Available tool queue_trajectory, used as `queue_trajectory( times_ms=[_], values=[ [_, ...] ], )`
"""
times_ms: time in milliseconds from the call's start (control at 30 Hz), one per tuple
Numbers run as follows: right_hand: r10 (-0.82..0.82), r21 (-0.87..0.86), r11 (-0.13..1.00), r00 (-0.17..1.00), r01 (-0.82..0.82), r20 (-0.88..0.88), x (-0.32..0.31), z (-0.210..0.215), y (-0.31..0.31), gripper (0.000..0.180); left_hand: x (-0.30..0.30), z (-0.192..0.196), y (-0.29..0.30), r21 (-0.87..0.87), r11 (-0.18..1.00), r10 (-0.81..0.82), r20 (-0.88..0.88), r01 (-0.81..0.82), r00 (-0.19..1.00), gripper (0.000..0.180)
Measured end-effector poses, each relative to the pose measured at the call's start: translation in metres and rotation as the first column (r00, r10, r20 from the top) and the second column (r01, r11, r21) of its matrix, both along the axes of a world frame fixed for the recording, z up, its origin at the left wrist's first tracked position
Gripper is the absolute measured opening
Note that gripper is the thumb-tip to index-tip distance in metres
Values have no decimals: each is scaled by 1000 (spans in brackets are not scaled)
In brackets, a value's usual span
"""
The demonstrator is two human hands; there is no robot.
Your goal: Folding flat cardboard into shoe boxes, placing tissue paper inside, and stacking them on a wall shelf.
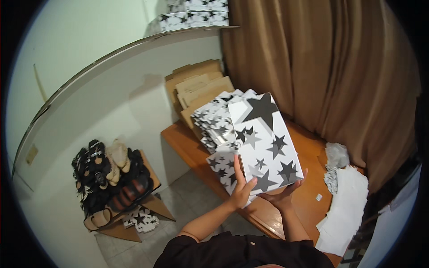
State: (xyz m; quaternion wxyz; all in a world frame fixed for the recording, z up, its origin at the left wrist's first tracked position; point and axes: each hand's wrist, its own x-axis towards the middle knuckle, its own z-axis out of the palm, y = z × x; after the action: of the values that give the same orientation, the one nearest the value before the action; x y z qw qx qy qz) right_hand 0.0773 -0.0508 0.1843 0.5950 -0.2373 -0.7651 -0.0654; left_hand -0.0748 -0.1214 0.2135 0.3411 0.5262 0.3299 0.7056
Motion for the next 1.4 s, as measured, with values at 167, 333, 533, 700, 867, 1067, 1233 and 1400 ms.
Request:
queue_trajectory(
  times_ms=[167,333,533,700,867,1067,1233,1400],
  values=[
    [165,13,986,979,-165,-121,-110,31,16,143,-91,58,-8,128,988,100,-129,-83,987,84],
    [211,213,963,954,-165,-215,-211,89,51,130,-188,105,12,432,897,291,-415,-95,862,98],
    [592,431,800,665,-417,-456,-326,177,118,124,-294,204,59,714,700,593,-577,-6,562,96],
    [484,484,843,726,-236,-489,-386,266,151,125,-365,259,96,867,495,809,-434,-61,396,84],
    [478,398,867,726,-300,-494,-419,362,184,113,-414,290,111,909,283,949,-312,-306,-49,74],
    [481,295,873,789,-390,-382,-468,444,236,104,-467,323,141,921,-7,866,-189,-389,-462,60],
    [402,152,916,826,-372,-394,-502,461,276,100,-480,331,166,902,-19,755,-270,-431,-598,57],
    [145,387,922,895,33,-421,-538,465,280,66,-500,323,165,911,-86,664,-251,-405,-705,55]
  ],
)
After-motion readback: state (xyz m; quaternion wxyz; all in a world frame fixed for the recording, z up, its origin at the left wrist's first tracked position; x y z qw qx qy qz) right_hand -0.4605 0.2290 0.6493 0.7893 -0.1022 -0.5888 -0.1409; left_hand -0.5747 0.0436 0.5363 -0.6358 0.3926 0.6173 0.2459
